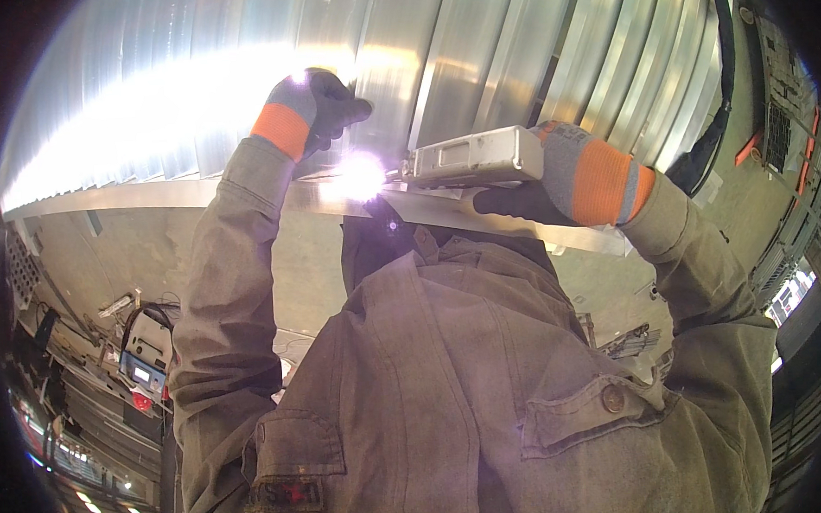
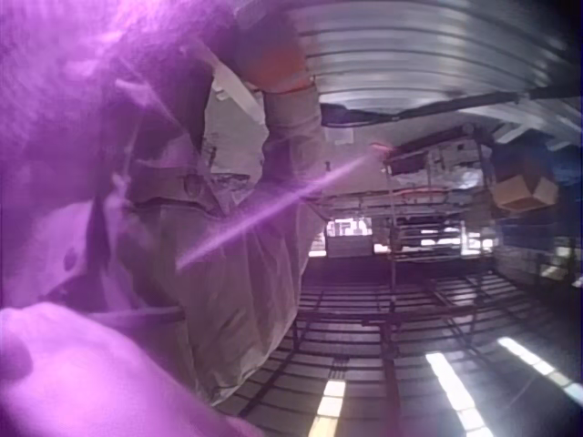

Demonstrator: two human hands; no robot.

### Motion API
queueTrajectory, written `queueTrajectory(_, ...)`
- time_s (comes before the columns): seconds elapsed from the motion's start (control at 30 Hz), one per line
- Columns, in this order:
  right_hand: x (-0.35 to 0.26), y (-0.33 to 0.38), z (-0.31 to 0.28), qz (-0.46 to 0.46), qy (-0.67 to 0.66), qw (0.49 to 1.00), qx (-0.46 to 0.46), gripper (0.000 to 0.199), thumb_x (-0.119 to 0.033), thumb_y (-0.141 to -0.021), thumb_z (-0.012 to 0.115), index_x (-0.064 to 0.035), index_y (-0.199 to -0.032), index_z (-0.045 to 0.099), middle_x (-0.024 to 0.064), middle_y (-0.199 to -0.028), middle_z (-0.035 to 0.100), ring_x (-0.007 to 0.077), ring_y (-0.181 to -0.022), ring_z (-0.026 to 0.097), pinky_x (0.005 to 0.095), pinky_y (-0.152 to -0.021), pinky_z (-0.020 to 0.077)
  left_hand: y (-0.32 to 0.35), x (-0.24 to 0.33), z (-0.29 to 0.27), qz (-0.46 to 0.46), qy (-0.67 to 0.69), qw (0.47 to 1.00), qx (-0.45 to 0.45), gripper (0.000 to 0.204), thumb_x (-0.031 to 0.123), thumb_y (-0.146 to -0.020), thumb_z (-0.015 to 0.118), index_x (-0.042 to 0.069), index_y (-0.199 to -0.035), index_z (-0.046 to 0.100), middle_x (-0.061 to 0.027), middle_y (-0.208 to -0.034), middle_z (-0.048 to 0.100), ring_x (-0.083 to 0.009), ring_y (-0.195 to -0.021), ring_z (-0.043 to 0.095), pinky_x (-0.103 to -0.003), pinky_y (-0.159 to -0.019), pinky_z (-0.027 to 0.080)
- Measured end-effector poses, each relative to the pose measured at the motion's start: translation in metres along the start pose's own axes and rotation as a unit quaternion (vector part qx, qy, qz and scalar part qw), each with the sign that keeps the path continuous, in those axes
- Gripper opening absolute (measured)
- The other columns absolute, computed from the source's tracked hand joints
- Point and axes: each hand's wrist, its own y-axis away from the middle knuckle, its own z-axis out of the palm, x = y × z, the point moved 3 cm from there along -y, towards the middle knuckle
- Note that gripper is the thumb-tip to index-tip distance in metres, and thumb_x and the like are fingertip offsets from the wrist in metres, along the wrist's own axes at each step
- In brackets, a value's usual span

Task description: The person welds a metal sheet to a cylindrical metal structure using a handheld welding torch. They repeatedly position the torch, weld along seams, and inspect the joint between welds.

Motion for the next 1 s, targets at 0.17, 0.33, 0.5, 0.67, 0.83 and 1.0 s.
queueTrajectory(0.17,0.015,0.002,0.005,0.000,-0.039,0.999,0.017,0.036,-0.019,-0.092,0.085,-0.0085,-0.125,0.077,0.0092,-0.107,0.081,0.0200,-0.090,0.076,0.0338,-0.083,0.0606,0.002,0.005,-0.001,-0.009,-0.034,0.999,-0.019,0.045,0.046,-0.090,0.082,0.006,-0.109,0.075,-0.0071,-0.085,0.073,-0.0199,-0.068,0.068,-0.039,-0.063,0.059)
queueTrajectory(0.33,0.023,0.007,0.005,0.010,0.056,0.998,-0.002,0.035,-0.017,-0.091,0.085,-0.0076,-0.123,0.077,0.0083,-0.109,0.081,0.0185,-0.093,0.076,0.0334,-0.085,0.0602,0.006,0.012,-0.003,-0.008,-0.079,0.996,-0.027,0.034,0.039,-0.092,0.070,0.005,-0.087,0.076,-0.0076,-0.079,0.074,-0.0206,-0.066,0.070,-0.038,-0.067,0.059)
queueTrajectory(0.5,0.018,0.007,0.002,-0.020,0.065,0.998,0.014,0.041,-0.034,-0.092,0.082,-0.0135,-0.127,0.076,0.0083,-0.105,0.080,0.0240,-0.091,0.076,0.0357,-0.083,0.0591,0.010,0.014,-0.004,-0.001,-0.062,0.998,-0.033,0.035,0.039,-0.094,0.066,0.006,-0.087,0.075,-0.0068,-0.080,0.073,-0.0203,-0.067,0.069,-0.039,-0.068,0.059)
queueTrajectory(0.67,0.008,0.005,-0.003,-0.048,0.050,0.997,0.028,0.045,-0.046,-0.094,0.078,-0.0180,-0.129,0.075,0.0095,-0.103,0.079,0.0293,-0.092,0.076,0.0383,-0.083,0.0591,0.003,0.011,-0.003,0.015,-0.104,0.994,-0.041,0.037,0.041,-0.096,0.061,0.007,-0.087,0.074,-0.0053,-0.079,0.072,-0.0197,-0.065,0.068,-0.039,-0.069,0.058)
queueTrajectory(0.83,-0.012,0.005,-0.005,0.000,0.077,0.997,0.029,0.048,-0.051,-0.093,0.078,-0.0147,-0.125,0.077,0.0115,-0.097,0.079,0.0311,-0.090,0.076,0.0389,-0.081,0.0588,-0.008,0.001,-0.002,-0.008,-0.071,0.996,-0.062,0.038,0.043,-0.095,0.062,0.008,-0.085,0.074,-0.0058,-0.076,0.072,-0.0185,-0.064,0.069,-0.039,-0.068,0.057)
queueTrajectory(1.0,-0.031,0.006,-0.011,0.055,0.116,0.991,0.040,0.054,-0.057,-0.093,0.076,-0.0116,-0.122,0.078,0.0131,-0.092,0.079,0.0317,-0.082,0.075,0.0394,-0.076,0.0582,-0.015,0.006,0.000,-0.010,-0.105,0.994,-0.040,0.038,0.043,-0.093,0.063,0.008,-0.086,0.075,-0.0063,-0.079,0.075,-0.0186,-0.066,0.071,-0.040,-0.069,0.058)
